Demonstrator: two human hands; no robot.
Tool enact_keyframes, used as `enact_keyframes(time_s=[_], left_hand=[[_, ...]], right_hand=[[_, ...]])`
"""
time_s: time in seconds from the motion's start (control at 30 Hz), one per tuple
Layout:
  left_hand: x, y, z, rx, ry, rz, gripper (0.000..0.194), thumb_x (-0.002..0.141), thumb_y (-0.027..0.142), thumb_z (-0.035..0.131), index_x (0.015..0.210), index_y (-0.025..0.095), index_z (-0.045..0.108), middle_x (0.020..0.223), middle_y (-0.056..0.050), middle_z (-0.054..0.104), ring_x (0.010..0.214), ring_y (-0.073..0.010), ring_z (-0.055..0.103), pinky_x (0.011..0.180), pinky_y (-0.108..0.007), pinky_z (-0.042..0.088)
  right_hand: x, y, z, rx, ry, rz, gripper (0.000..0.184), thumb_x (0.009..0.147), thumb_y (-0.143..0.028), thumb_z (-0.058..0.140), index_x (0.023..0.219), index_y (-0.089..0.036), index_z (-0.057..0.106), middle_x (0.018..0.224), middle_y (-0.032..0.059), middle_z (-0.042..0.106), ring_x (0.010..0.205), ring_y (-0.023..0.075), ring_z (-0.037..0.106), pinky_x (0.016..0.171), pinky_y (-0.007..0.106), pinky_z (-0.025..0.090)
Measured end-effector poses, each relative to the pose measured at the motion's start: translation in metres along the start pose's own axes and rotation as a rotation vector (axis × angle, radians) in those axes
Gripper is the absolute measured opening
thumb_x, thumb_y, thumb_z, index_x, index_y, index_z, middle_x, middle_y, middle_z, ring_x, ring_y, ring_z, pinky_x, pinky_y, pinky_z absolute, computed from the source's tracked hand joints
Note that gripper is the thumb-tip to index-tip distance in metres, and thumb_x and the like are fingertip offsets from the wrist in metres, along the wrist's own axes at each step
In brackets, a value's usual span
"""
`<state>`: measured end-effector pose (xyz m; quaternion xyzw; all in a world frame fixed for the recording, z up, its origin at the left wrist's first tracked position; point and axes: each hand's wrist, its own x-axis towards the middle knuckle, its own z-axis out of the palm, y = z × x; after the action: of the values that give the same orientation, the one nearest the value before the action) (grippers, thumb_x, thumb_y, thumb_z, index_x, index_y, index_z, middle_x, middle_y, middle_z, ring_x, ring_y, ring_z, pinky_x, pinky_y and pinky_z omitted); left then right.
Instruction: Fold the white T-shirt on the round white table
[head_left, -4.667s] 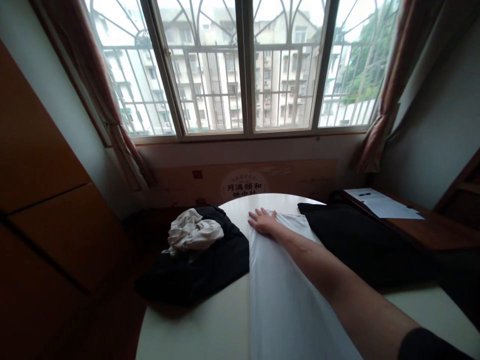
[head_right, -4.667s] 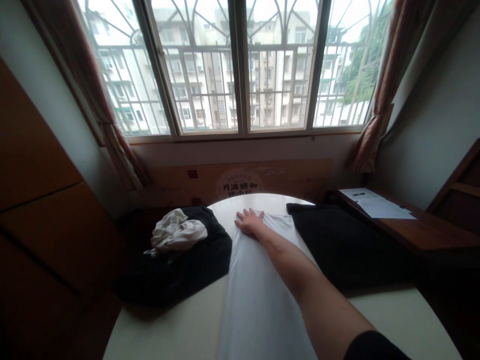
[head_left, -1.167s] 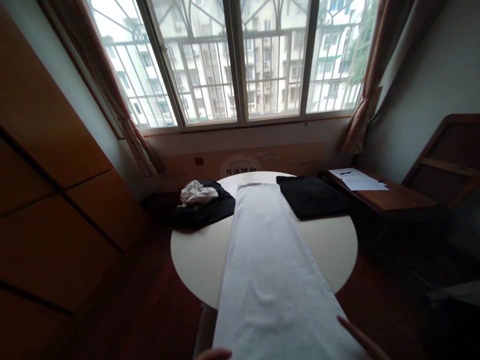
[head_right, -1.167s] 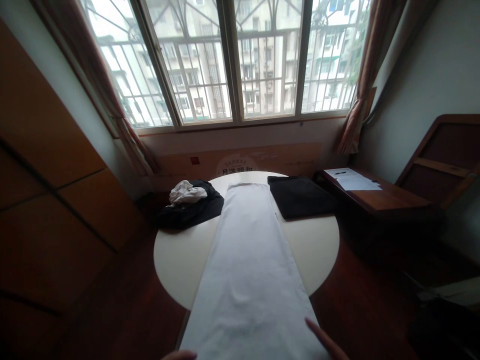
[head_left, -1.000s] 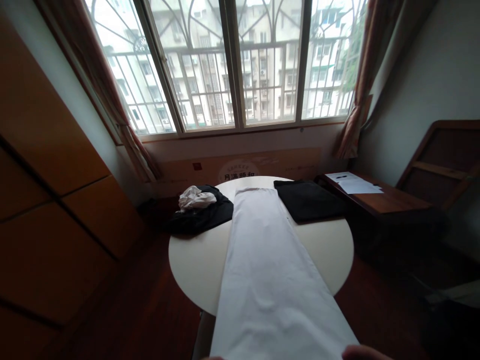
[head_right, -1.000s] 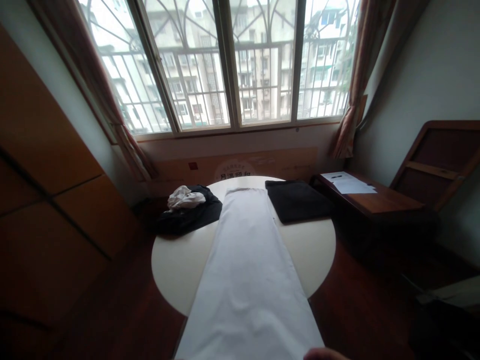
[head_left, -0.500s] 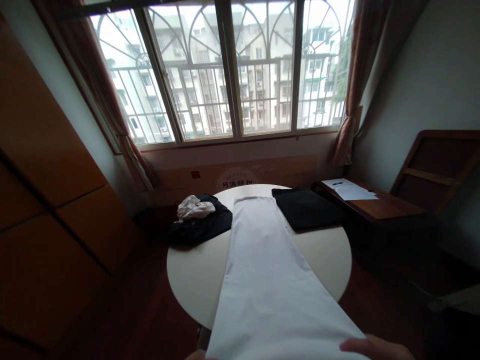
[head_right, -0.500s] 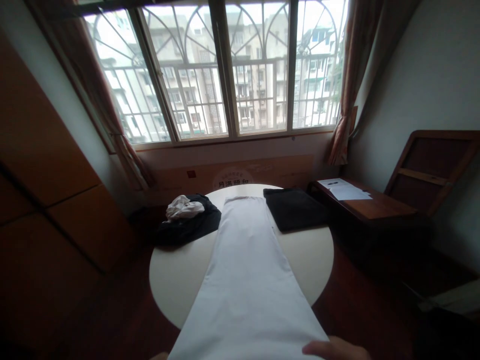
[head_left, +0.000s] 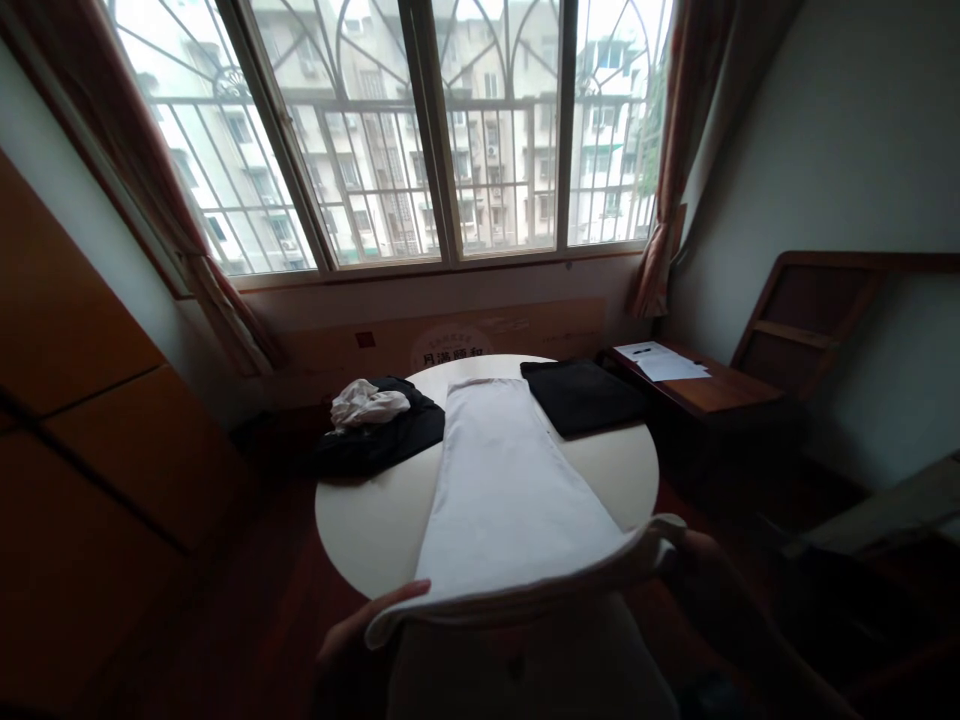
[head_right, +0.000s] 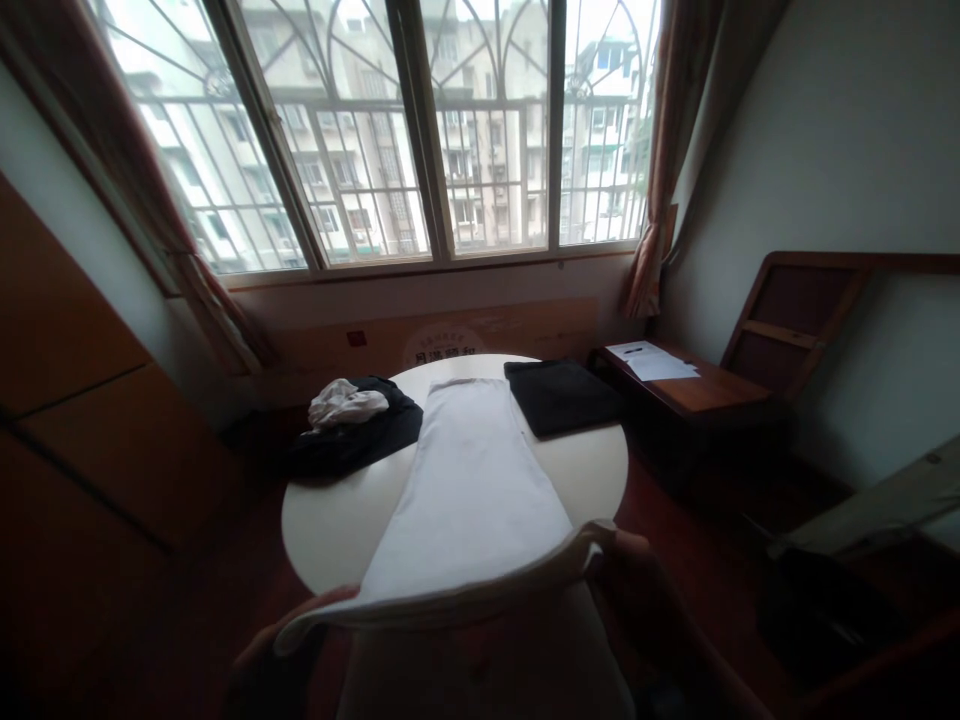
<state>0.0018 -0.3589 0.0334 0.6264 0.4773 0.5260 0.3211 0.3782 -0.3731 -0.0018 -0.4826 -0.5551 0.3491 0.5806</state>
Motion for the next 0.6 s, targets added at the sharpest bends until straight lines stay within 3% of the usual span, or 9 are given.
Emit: enact_keyframes(time_s=[0.17,0.33,0.5,0.6], left_hand=[[0.017,0.016,0.005,-0.052,0.153,-0.134,0.057,0.058,0.074,0.08,0.062,0.018,0.077,0.056,-0.005,0.069,0.053,-0.0225,0.064,0.05,-0.028,0.055],[0.026,0.023,0.011,-0.175,0.031,-0.286,0.062,0.055,0.075,0.081,0.069,0.015,0.078,0.048,-0.001,0.058,0.046,-0.0139,0.049,0.039,-0.022,0.042],[0.026,0.009,0.008,-0.211,-0.02,-0.304,0.058,0.056,0.071,0.084,0.075,0.015,0.08,0.051,-0.001,0.059,0.049,-0.0142,0.051,0.044,-0.023,0.047],[0.02,0.003,-0.001,-0.122,0.037,-0.256,0.059,0.057,0.074,0.082,0.067,0.016,0.079,0.057,-0.004,0.067,0.054,-0.0189,0.058,0.05,-0.027,0.054]], right_hand=[[0.013,-0.023,0.011,0.187,-0.044,0.178,0.065,0.074,-0.076,0.071,0.081,-0.012,0.078,0.066,0.007,0.068,0.057,0.0211,0.061,0.052,0.031,0.053],[0.018,-0.027,0.013,0.208,-0.043,0.236,0.063,0.076,-0.074,0.071,0.075,-0.011,0.075,0.059,0.0029,0.058,0.054,0.0149,0.05,0.048,0.026,0.044],[0.019,-0.023,0.007,0.187,-0.134,0.202,0.061,0.08,-0.072,0.068,0.087,-0.013,0.079,0.073,0.0074,0.067,0.066,0.0199,0.059,0.057,0.028,0.05],[0.012,-0.02,0.002,0.182,-0.154,0.138,0.057,0.082,-0.069,0.068,0.092,-0.015,0.08,0.081,0.0103,0.072,0.074,0.0249,0.064,0.064,0.032,0.055]])
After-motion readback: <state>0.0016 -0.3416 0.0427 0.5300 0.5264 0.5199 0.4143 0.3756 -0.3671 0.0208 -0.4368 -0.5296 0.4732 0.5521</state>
